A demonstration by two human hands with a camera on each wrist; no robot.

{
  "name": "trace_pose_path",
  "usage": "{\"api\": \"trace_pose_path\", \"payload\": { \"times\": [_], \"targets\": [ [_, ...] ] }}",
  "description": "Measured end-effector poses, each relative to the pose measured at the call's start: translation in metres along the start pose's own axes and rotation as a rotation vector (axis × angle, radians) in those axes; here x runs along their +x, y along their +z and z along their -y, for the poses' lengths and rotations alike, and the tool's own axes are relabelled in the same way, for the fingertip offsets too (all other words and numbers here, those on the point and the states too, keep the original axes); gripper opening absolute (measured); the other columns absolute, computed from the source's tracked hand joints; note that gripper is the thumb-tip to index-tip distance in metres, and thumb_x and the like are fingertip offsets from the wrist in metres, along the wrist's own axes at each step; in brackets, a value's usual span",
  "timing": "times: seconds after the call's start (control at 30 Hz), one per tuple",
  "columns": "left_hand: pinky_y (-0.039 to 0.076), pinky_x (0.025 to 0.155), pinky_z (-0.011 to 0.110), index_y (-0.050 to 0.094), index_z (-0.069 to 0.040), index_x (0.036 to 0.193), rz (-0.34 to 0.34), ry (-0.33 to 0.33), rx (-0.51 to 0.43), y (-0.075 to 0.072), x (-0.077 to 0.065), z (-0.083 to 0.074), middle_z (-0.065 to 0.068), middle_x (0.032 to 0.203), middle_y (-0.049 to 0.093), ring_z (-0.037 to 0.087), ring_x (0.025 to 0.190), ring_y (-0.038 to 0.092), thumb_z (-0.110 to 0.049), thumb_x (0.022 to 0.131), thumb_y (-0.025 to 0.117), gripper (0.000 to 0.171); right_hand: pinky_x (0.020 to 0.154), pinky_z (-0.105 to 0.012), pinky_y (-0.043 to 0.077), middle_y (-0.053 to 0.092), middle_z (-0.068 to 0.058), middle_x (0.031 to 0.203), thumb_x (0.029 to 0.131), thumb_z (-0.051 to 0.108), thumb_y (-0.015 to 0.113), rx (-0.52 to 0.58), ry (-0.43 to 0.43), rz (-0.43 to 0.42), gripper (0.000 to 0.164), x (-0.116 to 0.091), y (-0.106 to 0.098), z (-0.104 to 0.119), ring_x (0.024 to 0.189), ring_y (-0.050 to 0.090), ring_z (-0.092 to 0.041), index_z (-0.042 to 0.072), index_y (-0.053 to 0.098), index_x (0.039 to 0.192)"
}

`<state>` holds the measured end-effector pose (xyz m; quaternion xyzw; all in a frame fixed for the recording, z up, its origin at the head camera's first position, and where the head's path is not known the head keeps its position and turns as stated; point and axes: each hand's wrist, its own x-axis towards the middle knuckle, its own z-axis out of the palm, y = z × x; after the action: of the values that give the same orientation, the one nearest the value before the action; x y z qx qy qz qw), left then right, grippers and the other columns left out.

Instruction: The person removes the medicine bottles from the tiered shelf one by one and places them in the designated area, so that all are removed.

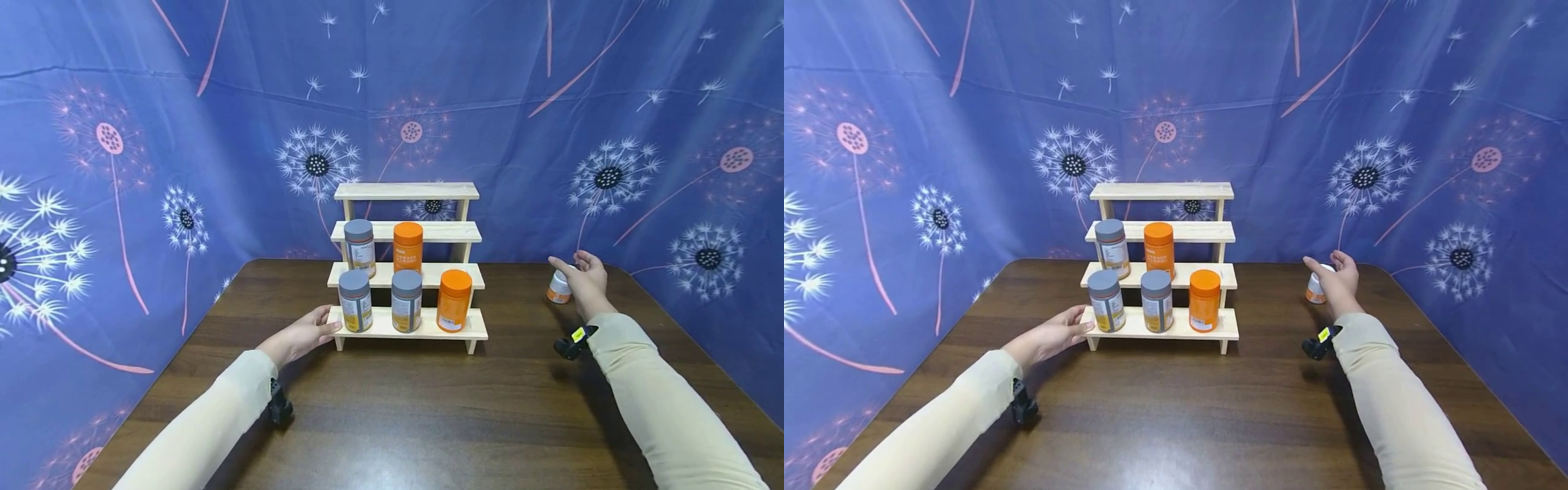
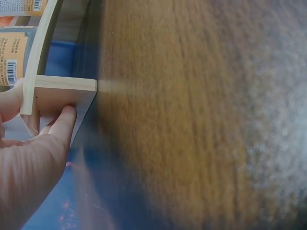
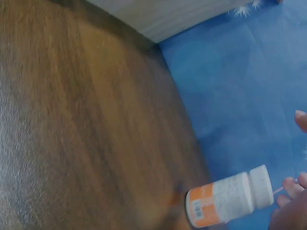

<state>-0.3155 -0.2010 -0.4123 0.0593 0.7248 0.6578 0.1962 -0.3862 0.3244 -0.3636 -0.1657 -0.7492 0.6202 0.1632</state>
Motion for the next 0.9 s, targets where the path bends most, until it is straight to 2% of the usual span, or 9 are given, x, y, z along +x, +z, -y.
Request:
{"api": "trace_pose_path", "payload": {
  "times": [0.13,0.27,0.43,0.63,0.73,0.9],
  "targets": [
    [0.026,0.12,0.048,0.006,0.007,0.15,-0.007,0.005,0.023,0.001,0.001,0.0,0.029,0.153,0.024,0.028,0.133,0.04,-0.006,0.102,0.044,0.063,0.122,-0.029,0.024,0.029,-0.006,0.159,0.087,0.033,0.071,-0.018,-0.033,-0.044,0.081,-0.005,0.004,0.01,0.147,0.024,-0.019,0.01,0.029,0.152],
    [0.027,0.12,0.048,0.007,0.008,0.15,-0.007,0.005,0.043,0.001,0.001,0.001,0.03,0.152,0.025,0.025,0.127,0.046,-0.007,0.102,0.045,0.063,0.122,-0.031,0.025,0.029,-0.005,0.159,0.087,0.034,0.07,-0.056,-0.057,-0.029,0.08,-0.011,0.008,0.02,0.147,0.022,-0.018,0.011,0.029,0.152],
    [0.027,0.12,0.047,0.007,0.006,0.151,-0.018,-0.006,0.038,0.001,0.001,0.0,0.028,0.153,0.024,0.027,0.131,0.042,-0.005,0.102,0.044,0.063,0.12,-0.037,0.03,0.03,-0.005,0.158,0.088,0.036,0.069,-0.071,-0.076,0.013,0.08,-0.022,0.018,0.035,0.146,0.024,-0.021,0.013,0.027,0.153],
    [0.024,0.12,0.049,0.002,0.009,0.15,0.005,0.011,0.032,-0.002,-0.001,-0.001,0.03,0.154,0.019,0.032,0.136,0.036,-0.005,0.102,0.043,0.064,0.119,-0.033,0.031,0.036,-0.002,0.156,0.088,0.033,0.071,-0.021,-0.106,0.035,0.075,-0.036,0.033,0.054,0.144,0.029,-0.018,0.015,0.033,0.15],
    [0.022,0.121,0.049,0.0,0.009,0.15,0.014,0.017,0.025,-0.002,-0.001,-0.001,0.031,0.155,0.017,0.034,0.137,0.033,-0.005,0.102,0.043,0.065,0.118,-0.034,0.033,0.039,-0.004,0.154,0.087,0.034,0.071,-0.037,-0.134,0.047,0.073,-0.043,0.04,0.061,0.143,0.033,-0.02,0.013,0.037,0.148],
    [0.024,0.121,0.049,0.001,0.009,0.15,0.011,0.022,0.008,0.0,-0.002,0.0,0.031,0.154,0.019,0.03,0.134,0.038,-0.005,0.102,0.042,0.064,0.113,-0.036,0.04,0.044,-0.01,0.149,0.088,0.035,0.071,-0.079,-0.166,0.071,0.07,-0.054,0.05,0.065,0.136,0.039,-0.025,0.009,0.04,0.146]
  ]
}}
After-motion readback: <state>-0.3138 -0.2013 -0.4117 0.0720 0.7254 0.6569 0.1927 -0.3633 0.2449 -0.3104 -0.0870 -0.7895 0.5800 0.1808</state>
